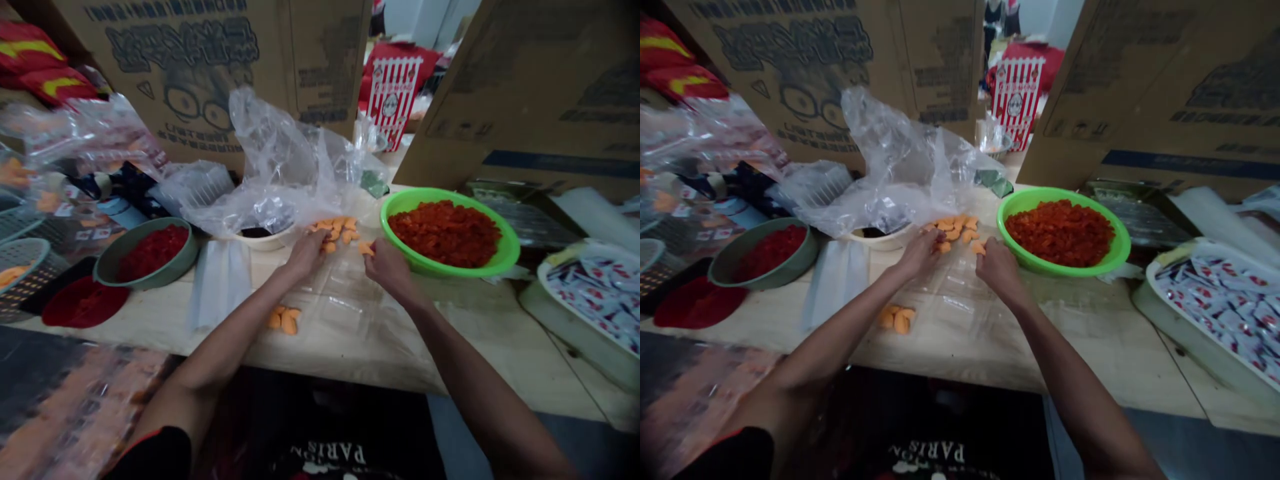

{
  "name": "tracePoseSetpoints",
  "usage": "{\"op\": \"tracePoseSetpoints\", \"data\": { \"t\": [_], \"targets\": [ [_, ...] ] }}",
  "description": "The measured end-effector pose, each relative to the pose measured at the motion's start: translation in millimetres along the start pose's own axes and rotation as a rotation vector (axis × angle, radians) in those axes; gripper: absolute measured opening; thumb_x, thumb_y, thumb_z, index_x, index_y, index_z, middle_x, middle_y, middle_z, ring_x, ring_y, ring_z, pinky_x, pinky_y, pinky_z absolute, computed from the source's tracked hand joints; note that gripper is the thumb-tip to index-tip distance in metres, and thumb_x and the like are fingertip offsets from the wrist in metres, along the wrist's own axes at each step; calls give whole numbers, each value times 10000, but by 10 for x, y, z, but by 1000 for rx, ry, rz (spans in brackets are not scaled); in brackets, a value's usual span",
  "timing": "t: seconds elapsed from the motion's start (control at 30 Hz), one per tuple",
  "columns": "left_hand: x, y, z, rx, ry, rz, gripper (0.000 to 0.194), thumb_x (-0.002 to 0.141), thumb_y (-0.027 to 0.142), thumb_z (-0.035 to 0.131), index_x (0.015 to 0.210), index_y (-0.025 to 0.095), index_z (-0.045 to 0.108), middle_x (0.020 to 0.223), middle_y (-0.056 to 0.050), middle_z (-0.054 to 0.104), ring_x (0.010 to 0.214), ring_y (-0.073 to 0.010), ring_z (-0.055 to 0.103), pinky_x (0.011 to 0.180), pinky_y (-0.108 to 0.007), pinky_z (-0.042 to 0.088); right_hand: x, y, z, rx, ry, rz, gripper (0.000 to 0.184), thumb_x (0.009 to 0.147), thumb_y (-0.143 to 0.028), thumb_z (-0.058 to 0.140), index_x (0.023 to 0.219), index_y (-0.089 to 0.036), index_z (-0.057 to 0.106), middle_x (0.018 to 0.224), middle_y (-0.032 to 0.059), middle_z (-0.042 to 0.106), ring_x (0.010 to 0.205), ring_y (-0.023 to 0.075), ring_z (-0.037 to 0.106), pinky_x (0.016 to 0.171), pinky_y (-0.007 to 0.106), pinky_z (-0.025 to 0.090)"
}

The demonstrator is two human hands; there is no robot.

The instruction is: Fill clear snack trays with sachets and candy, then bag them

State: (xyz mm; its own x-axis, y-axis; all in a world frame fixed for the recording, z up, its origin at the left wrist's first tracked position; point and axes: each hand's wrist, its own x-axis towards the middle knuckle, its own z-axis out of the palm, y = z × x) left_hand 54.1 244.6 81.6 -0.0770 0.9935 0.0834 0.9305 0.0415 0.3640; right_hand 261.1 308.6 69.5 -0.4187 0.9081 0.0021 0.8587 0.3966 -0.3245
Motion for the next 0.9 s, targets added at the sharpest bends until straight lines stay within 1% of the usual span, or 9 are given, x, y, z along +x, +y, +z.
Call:
{"op": "tracePoseSetpoints", "data": {
  "t": [0.13,0.23,0.3,0.4,0.53,0.63,0.73,0.83,0.9],
  "targets": [
    [-623,26,-58,-259,-175,608,329,847,4,474,1051,197,647,1037,-34,714,1033,-190,606,982,-340,460,-1024,72,71,144,-32,-122,136,925,-293,548,951,-162,569,911,88,642,838,220,587,716,321,374],
    [-900,59,35,-231,-343,732,336,863,-24,430,998,194,647,990,-42,691,1053,-199,570,947,-318,466,-1526,-90,272,125,-100,-127,97,925,-249,546,954,-158,570,954,95,631,884,232,578,746,335,369],
    [-974,52,112,-145,-378,718,311,871,-17,422,955,183,644,1039,-65,663,1054,-211,562,896,-313,477,-1630,-225,380,15,-99,-91,133,946,-236,527,1017,-137,580,1019,123,627,964,269,576,782,364,358],
    [-1027,5,183,-63,-329,638,275,889,29,440,1007,170,645,1171,-105,598,1037,-221,568,828,-312,486,-1572,-351,418,-108,-79,-38,222,984,-283,501,1094,-112,588,1078,157,621,1035,317,565,815,411,334],
    [-1156,-6,248,-110,-189,547,329,897,111,525,1215,157,596,1187,-116,584,1100,-235,549,972,-366,473,-1473,-369,366,-95,-105,-121,217,983,-271,508,1106,-129,617,1090,137,640,1042,303,569,858,440,307],
    [-1285,76,323,-78,-165,455,183,965,197,506,1064,143,651,1040,-105,610,995,-230,562,946,-378,482,-1477,-370,341,-136,-123,-171,203,969,-204,490,1033,-128,667,1063,141,658,1039,305,574,862,455,300],
    [-1339,171,332,-51,-201,351,190,983,232,503,963,143,670,958,-95,615,940,-229,579,846,-343,503,-1427,-359,257,-146,-183,-250,250,972,-220,476,933,-140,710,1019,147,682,1039,318,585,854,461,316],
    [-1139,199,200,-62,-200,266,162,963,222,523,972,156,671,967,-86,643,919,-215,622,809,-314,511,-1120,-323,79,-153,-218,-253,322,990,-273,447,906,-145,730,975,161,703,1003,321,615,835,449,357],
    [-814,179,80,-22,-127,138,199,979,214,485,1002,167,677,1007,-90,667,945,-208,647,842,-307,511,-728,-334,-33,-163,-164,-200,348,996,-251,408,956,-126,730,992,185,702,981,311,629,830,430,388]
  ]
}}
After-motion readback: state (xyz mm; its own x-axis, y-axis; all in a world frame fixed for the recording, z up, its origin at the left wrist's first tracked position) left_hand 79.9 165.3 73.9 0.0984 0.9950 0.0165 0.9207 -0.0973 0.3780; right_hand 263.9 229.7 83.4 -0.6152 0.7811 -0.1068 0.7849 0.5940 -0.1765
